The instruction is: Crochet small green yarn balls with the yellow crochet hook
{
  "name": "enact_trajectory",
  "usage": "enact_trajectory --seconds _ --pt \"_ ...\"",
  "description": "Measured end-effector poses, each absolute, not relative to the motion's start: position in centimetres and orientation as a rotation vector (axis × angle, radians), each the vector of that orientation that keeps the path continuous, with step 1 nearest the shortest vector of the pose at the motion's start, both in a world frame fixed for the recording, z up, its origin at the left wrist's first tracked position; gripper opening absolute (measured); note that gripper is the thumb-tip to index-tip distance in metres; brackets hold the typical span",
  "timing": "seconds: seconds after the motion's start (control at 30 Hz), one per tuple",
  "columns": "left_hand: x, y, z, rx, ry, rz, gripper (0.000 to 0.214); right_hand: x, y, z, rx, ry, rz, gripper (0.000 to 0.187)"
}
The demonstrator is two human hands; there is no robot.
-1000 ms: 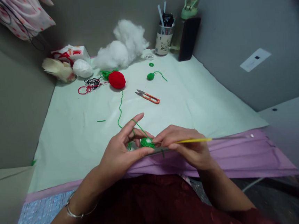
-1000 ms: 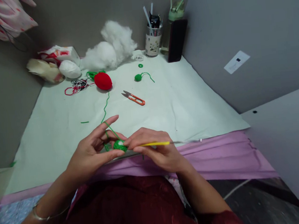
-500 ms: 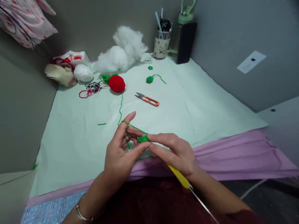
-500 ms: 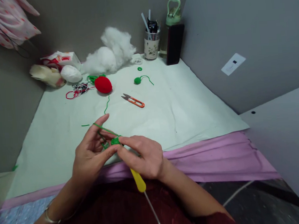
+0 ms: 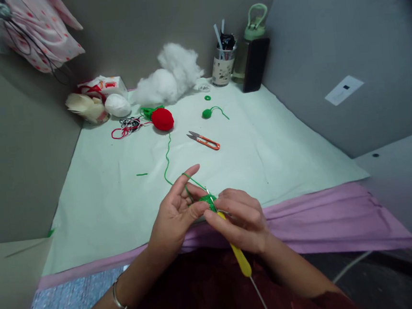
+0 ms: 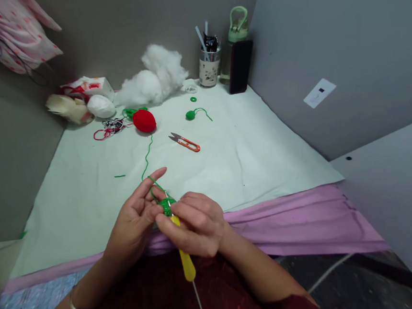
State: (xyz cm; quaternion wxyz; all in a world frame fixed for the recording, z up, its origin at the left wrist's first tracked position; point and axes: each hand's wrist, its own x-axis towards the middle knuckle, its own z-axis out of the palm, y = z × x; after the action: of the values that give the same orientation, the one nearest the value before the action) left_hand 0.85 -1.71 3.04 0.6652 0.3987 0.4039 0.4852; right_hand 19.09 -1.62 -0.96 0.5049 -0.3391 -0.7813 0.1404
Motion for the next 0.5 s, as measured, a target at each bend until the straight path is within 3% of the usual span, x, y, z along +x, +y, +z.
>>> enact_trajectory --seconds 0.1,0.27,0.5 --pt "0.7 -1.7 3.2 0.974 0.949 1.152 0.077 18.8 -1.2 -0.2 -0.708 -1.819 0.241 0.035" --pt "0.6 -1.8 2.9 1.129 1.108 1.284 0.077 18.5 -0.5 1.3 -0.672 -1.842 0.404 0.028" --pt "1.1 -1.9 2.7 1.016 1.08 1.252 0.073 18.6 -1.1 -0.2 -0.683 -1.873 -0.045 0.043"
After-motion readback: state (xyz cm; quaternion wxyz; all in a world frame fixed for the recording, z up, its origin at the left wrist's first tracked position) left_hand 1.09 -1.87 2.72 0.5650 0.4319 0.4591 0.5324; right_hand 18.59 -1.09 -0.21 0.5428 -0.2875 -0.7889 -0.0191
